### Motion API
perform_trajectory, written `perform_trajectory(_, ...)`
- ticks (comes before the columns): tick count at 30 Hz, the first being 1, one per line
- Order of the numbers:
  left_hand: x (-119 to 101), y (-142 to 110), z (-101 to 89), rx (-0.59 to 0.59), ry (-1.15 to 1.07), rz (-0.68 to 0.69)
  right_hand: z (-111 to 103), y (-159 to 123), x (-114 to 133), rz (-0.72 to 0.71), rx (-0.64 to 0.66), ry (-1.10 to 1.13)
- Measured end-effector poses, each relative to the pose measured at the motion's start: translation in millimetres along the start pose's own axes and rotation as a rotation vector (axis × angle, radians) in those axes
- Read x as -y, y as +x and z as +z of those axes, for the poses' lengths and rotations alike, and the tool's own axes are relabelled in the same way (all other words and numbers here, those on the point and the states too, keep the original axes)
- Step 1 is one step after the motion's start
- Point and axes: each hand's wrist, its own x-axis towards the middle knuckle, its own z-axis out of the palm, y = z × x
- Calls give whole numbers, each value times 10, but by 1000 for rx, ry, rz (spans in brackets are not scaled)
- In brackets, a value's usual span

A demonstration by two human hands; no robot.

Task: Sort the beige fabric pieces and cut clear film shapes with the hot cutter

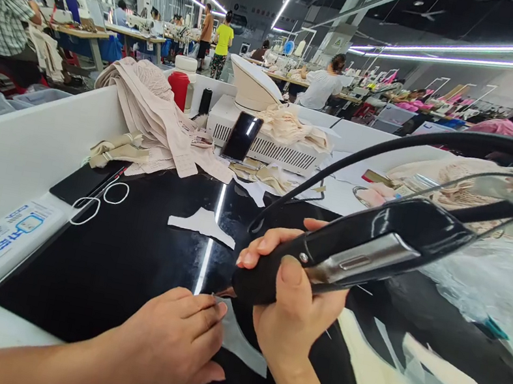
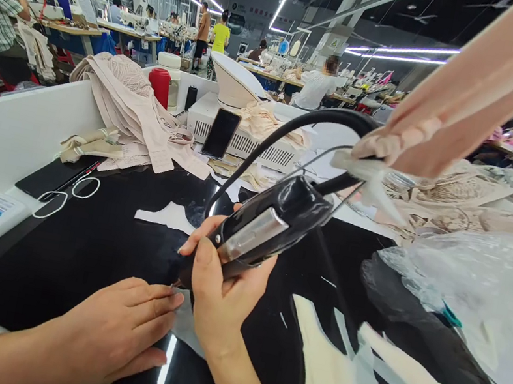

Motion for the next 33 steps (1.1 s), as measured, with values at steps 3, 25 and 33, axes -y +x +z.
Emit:
perform_trajectory(3,-1,4,0,0,-12,-2,1,3,10,2,12,0)
perform_trajectory(25,-4,-18,-112,68,-3,40,-535,-205,562,-36,-114,-186)
perform_trajectory(33,1,-26,-113,76,25,53,-539,-261,529,-32,-93,-192)
